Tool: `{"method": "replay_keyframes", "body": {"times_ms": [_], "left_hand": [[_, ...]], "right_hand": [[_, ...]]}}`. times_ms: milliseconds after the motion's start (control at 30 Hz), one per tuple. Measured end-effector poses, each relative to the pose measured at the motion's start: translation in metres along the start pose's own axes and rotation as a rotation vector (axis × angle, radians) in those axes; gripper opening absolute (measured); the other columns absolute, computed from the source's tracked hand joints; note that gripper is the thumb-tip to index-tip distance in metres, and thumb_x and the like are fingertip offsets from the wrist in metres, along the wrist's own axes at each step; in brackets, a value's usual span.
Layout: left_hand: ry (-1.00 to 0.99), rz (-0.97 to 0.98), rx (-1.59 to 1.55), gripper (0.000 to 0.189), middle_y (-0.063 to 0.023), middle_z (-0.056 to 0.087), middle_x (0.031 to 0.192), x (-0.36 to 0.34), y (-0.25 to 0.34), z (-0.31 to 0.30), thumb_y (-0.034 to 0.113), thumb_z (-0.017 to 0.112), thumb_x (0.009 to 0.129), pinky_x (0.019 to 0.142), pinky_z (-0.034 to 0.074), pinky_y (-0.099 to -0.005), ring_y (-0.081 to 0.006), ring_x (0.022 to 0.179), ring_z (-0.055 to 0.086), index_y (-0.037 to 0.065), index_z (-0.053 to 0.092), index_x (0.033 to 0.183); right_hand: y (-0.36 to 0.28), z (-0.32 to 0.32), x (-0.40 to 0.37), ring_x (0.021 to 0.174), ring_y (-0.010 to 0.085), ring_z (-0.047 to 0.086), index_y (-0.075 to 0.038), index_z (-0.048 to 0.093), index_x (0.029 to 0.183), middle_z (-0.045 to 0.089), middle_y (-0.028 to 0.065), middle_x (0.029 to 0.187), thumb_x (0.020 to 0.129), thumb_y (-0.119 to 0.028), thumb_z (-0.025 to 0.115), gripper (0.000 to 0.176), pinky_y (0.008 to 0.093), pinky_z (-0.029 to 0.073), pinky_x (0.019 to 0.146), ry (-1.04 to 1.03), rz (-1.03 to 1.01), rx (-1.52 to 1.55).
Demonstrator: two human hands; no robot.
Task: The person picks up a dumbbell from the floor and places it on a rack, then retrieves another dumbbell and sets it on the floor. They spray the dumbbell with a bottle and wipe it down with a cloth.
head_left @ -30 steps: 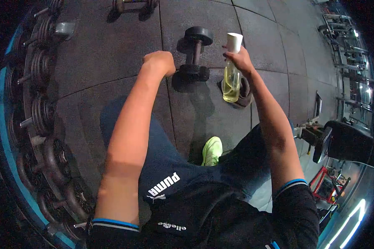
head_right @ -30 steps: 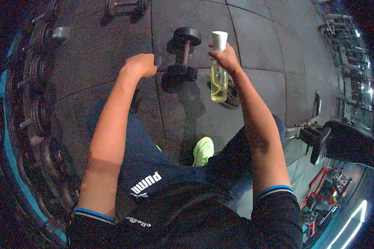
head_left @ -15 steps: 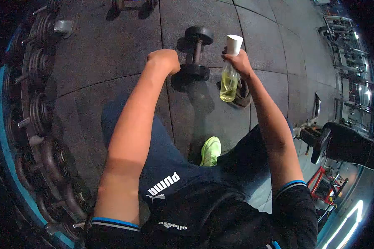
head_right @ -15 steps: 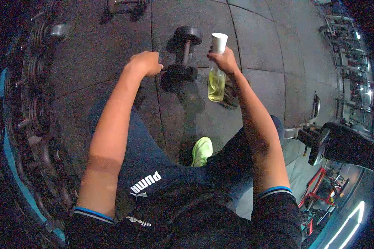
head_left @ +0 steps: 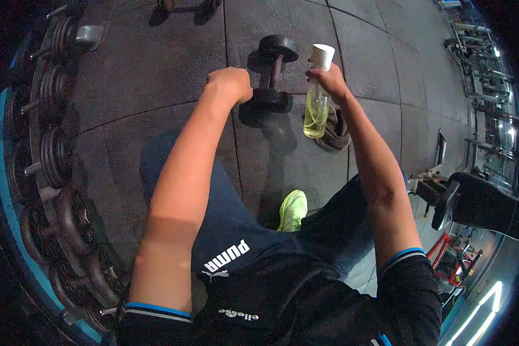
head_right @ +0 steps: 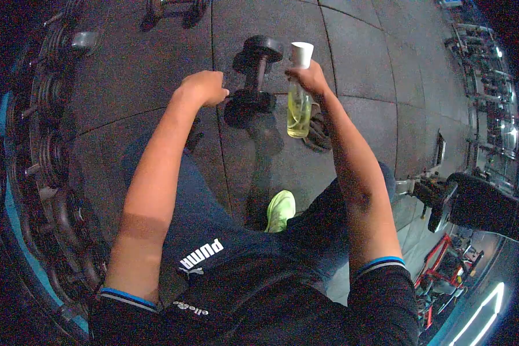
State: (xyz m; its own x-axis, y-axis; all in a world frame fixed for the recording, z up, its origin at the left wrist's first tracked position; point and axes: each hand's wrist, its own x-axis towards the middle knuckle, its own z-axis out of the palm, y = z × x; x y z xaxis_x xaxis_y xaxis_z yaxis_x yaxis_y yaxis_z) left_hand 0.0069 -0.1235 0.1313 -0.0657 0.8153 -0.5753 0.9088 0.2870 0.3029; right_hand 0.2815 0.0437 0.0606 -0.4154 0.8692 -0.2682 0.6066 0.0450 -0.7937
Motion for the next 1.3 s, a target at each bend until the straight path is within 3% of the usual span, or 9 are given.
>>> {"method": "replay_keyframes", "body": {"times_ms": [167, 267, 567, 767, 967, 1100, 1133, 1233, 1300], "left_hand": [[0.004, 0.0, 0.007, 0.034, -0.0181, 0.069, 0.123, -0.001, 0.0, -0.001, 0.017, 0.061, 0.086, 0.097, 0.051, -0.049, -0.0348, 0.115, 0.066, 0.004, 0.072, 0.116], [-0.043, 0.031, 0.026, 0.044, -0.0225, 0.066, 0.124, -0.003, -0.002, -0.002, 0.036, 0.061, 0.096, 0.099, 0.05, -0.0487, -0.0383, 0.118, 0.062, 0.0, 0.064, 0.121], [-0.024, 0.062, 0.002, 0.045, -0.0234, 0.066, 0.124, 0.002, -0.003, 0.003, 0.036, 0.062, 0.095, 0.099, 0.049, -0.0493, -0.0389, 0.117, 0.062, -0.001, 0.065, 0.119], [-0.058, 0.06, 0.002, 0.046, -0.0226, 0.066, 0.124, -0.001, -0.001, -0.002, 0.037, 0.061, 0.094, 0.1, 0.049, -0.0495, -0.0386, 0.118, 0.062, -0.001, 0.064, 0.119], [-0.027, 0.069, 0.002, 0.045, -0.0221, 0.066, 0.125, 0.003, -0.003, 0.003, 0.037, 0.061, 0.095, 0.1, 0.049, -0.0493, -0.0382, 0.118, 0.061, 0.0, 0.064, 0.12], [-0.057, 0.048, -0.007, 0.045, -0.0217, 0.066, 0.125, 0.001, 0.001, 0.0, 0.037, 0.062, 0.094, 0.1, 0.049, -0.0493, -0.038, 0.118, 0.061, 0.001, 0.063, 0.121], [-0.065, 0.049, -0.009, 0.045, -0.0218, 0.066, 0.125, -0.002, 0.003, -0.002, 0.037, 0.062, 0.094, 0.1, 0.049, -0.0492, -0.0381, 0.118, 0.061, 0.001, 0.062, 0.121], [-0.06, 0.066, 0.004, 0.046, -0.0223, 0.065, 0.124, 0.0, 0.004, 0.0, 0.037, 0.063, 0.093, 0.1, 0.049, -0.0494, -0.0386, 0.118, 0.061, 0.001, 0.062, 0.122], [-0.058, 0.077, 0.012, 0.046, -0.0227, 0.065, 0.124, 0.002, 0.002, 0.006, 0.037, 0.063, 0.093, 0.1, 0.048, -0.0495, -0.039, 0.118, 0.061, 0.001, 0.062, 0.121]], "right_hand": [[-0.008, 0.003, -0.002, 0.075, 0.022, 0.068, 0.001, 0.067, 0.089, 0.071, 0.0104, 0.083, 0.076, -0.029, 0.078, 0.034, 0.038, 0.053, 0.072, 0.058, 0.04, -0.143], [0.004, 0.0, 0.006, 0.079, 0.0221, 0.069, 0.0, 0.068, 0.093, 0.072, 0.0107, 0.086, 0.074, -0.03, 0.079, 0.037, 0.0379, 0.053, 0.074, 0.09, 0.063, -0.171], [0.03, -0.001, 0.014, 0.082, 0.021, 0.07, -0.002, 0.066, 0.105, 0.074, 0.0108, 0.094, 0.076, -0.024, 0.08, 0.039, 0.0356, 0.054, 0.077, 0.128, -0.183, 0.054], [0.025, 0.0, 0.009, 0.078, 0.0209, 0.069, -0.002, 0.065, 0.104, 0.073, 0.0095, 0.088, 0.076, -0.022, 0.08, 0.037, 0.0357, 0.054, 0.075, 0.118, 0.043, -0.073], [0.022, -0.013, 0.001, 0.087, 0.021, 0.069, -0.002, 0.065, 0.107, 0.072, 0.0108, 0.104, 0.072, -0.022, 0.083, 0.044, 0.0351, 0.054, 0.079, 0.16, -0.074, 0.109], [0.038, -0.051, 0.006, 0.099, 0.0177, 0.065, 0.0, 0.056, 0.127, 0.067, 0.0082, 0.116, 0.083, -0.01, 0.073, 0.048, 0.0326, 0.053, 0.084, 0.22, -0.158, -0.111], [0.028, -0.054, -0.001, 0.098, 0.0163, 0.063, 0.0, 0.057, 0.123, 0.067, 0.0078, 0.112, 0.084, -0.011, 0.072, 0.044, 0.0317, 0.052, 0.083, 0.239, -0.187, 0.123], [-0.001, -0.068, -0.015, 0.09, 0.0156, 0.062, -0.004, 0.058, 0.119, 0.068, 0.0054, 0.103, 0.075, -0.025, 0.089, 0.058, 0.032, 0.051, 0.078, 0.485, -0.19, -0.113], [0.019, -0.088, -0.007, 0.084, 0.0166, 0.064, -0.002, 0.063, 0.106, 0.07, 0.0066, 0.092, 0.076, -0.031, 0.089, 0.049, 0.0327, 0.051, 0.076, 0.488, -0.209, -0.2]]}}
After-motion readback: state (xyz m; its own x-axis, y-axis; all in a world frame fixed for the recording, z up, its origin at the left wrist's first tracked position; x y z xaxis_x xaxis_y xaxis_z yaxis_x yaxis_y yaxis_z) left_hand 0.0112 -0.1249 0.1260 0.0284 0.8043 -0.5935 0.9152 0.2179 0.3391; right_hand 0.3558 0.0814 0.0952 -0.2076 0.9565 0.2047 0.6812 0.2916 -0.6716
